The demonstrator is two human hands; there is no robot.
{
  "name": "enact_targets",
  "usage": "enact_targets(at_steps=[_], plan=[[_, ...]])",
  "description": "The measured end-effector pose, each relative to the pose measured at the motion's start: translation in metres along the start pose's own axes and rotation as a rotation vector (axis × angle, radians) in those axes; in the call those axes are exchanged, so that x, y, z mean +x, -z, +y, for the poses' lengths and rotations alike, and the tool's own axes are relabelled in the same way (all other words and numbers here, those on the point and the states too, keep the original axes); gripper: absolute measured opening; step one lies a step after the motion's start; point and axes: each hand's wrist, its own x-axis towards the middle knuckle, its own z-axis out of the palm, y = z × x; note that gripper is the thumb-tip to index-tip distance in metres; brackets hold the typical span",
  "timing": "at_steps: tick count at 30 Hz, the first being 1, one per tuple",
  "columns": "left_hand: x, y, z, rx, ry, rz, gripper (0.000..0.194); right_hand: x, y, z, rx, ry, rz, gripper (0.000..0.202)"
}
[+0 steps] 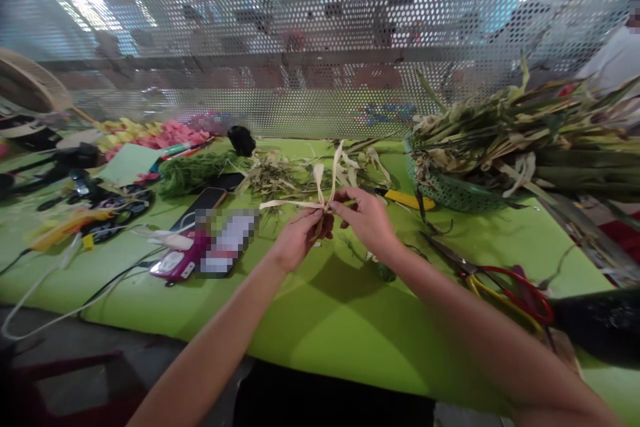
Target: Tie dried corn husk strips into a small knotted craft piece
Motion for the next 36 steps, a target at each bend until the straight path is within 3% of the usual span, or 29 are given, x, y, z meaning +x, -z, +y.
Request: enact_targets(at_steps=[7,20,25,27,29,32,36], plan=[[0.001,0.004,0.001,0.106,-0.007,-0.068,0.009,0.005,0.002,0.000,0.074,-0.023,0.010,0.019],[0.004,0.000,0.006,0.076,0.077,-0.078,0.031,0.006,0.003,0.005,0.138,-0.071,-0.074,0.023],[0.006,0.002,0.004,-0.055,0.060,0.012,0.033,0.002,0.003,0.006,-0.110,0.058,0.117,0.033],[0.007,0.004,0.003,-0.074,-0.002,0.089,0.030,-0.001,0.001,0.004,-0.268,0.151,0.156,0.022],[0.007,0.004,0.002,-0.077,-0.065,0.130,0.030,-0.005,-0.003,0.002,-0.347,0.198,0.097,0.013],[0.006,0.003,0.002,-0.084,-0.079,0.119,0.033,-0.010,-0.011,0.003,-0.383,0.168,-0.028,0.017],[0.007,0.000,0.000,-0.077,-0.091,0.139,0.032,-0.012,-0.018,0.011,-0.392,0.171,-0.069,0.014]])
